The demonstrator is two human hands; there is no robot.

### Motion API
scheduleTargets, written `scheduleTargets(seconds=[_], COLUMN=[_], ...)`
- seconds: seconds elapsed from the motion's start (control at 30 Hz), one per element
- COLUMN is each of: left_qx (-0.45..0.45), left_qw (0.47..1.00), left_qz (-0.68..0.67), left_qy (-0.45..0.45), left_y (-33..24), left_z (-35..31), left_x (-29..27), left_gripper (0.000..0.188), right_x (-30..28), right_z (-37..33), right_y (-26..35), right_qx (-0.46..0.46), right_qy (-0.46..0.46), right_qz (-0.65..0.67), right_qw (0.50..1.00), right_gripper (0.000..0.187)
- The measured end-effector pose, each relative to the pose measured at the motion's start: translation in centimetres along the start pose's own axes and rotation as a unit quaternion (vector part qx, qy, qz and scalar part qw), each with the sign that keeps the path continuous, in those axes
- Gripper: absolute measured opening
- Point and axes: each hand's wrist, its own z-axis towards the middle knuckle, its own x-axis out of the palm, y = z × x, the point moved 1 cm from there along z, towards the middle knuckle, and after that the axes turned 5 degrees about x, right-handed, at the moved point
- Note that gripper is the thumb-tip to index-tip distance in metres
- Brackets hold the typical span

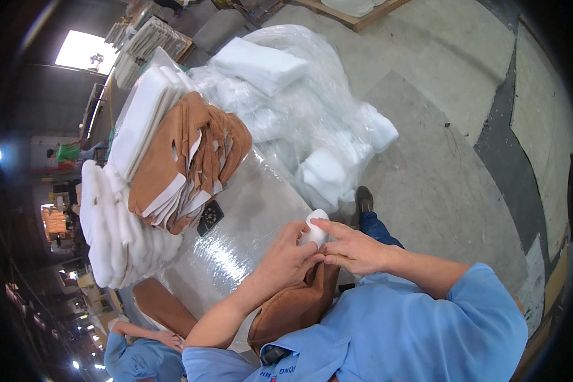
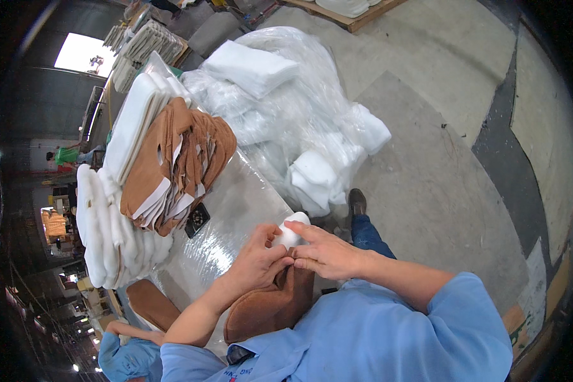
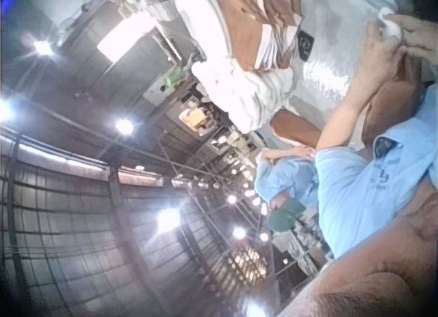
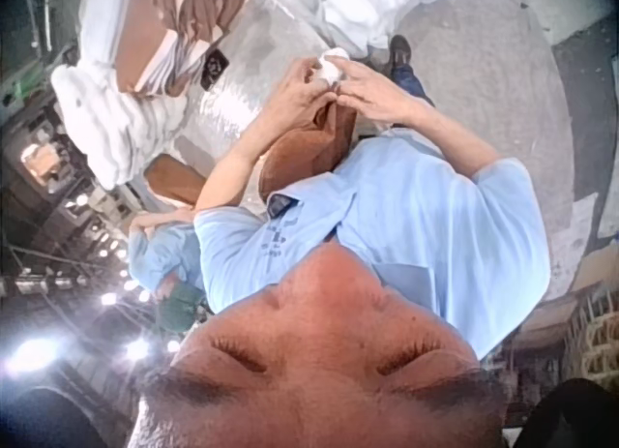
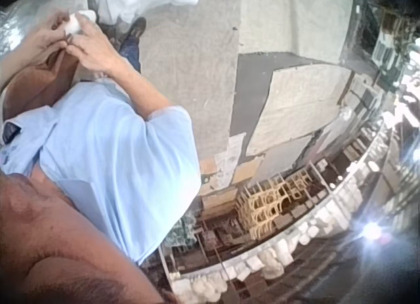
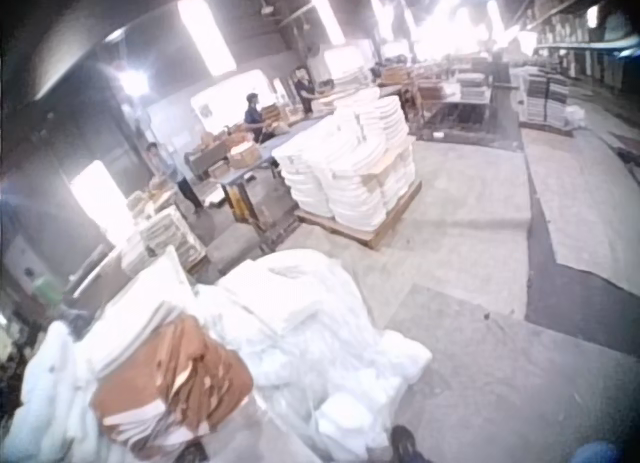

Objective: The person inserts white foam inserts into brown fabric covers, folds the edges, and stacks the finished cushions. A coworker performs the same task nearby.

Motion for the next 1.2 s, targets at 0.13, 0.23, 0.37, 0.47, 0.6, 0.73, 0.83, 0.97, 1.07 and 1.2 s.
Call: scheduleTargets(seconds=[0.13,0.23,0.37,0.47,0.6,0.73,0.83,0.97,1.07,1.2], left_qx=[-0.069,-0.128,-0.222,-0.276,-0.355,-0.423,-0.461,-0.374,-0.324,-0.323], left_qw=[0.994,0.984,0.949,0.908,0.853,0.807,0.715,0.825,0.871,0.889], left_qz=[-0.085,-0.124,-0.222,-0.315,-0.383,-0.409,-0.516,-0.424,-0.369,-0.323], left_qy=[0.0,0.0,0.02,-0.006,-0.011,0.047,0.096,0.012,0.013,0.032], left_y=[1.8,3.5,6.5,7.8,10.0,13.0,14.4,12.9,10.0,9.7], left_z=[0.6,1.7,2.6,2.5,1.7,0.7,0.6,0.8,1.9,2.7], left_x=[0.9,1.4,2.9,4.4,5.9,9.6,10.7,12.1,11.9,12.6], left_gripper=[0.02,0.02,0.025,0.029,0.035,0.04,0.041,0.042,0.048,0.051], right_x=[-0.4,-0.3,0.6,1.3,3.1,5.8,6.4,4.8,4.9,6.2], right_z=[1.0,2.4,3.5,3.6,3.9,3.1,2.6,0.9,-1.5,-0.7], right_y=[-1.1,-2.4,-4.2,-5.3,-6.5,-11.5,-12.9,-10.9,-9.0,-8.5], right_qx=[0.032,0.05,0.109,0.165,0.206,0.221,0.251,0.304,0.392,0.448], right_qy=[-0.066,-0.138,-0.179,-0.18,-0.195,-0.153,-0.135,-0.158,-0.199,-0.266], right_qz=[0.036,0.059,0.122,0.197,0.239,0.199,0.209,0.206,0.358,0.544], right_qw=[0.997,0.987,0.97,0.95,0.929,0.942,0.935,0.917,0.823,0.657], right_gripper=[0.026,0.024,0.023,0.024,0.024,0.026,0.028,0.03,0.03,0.034])
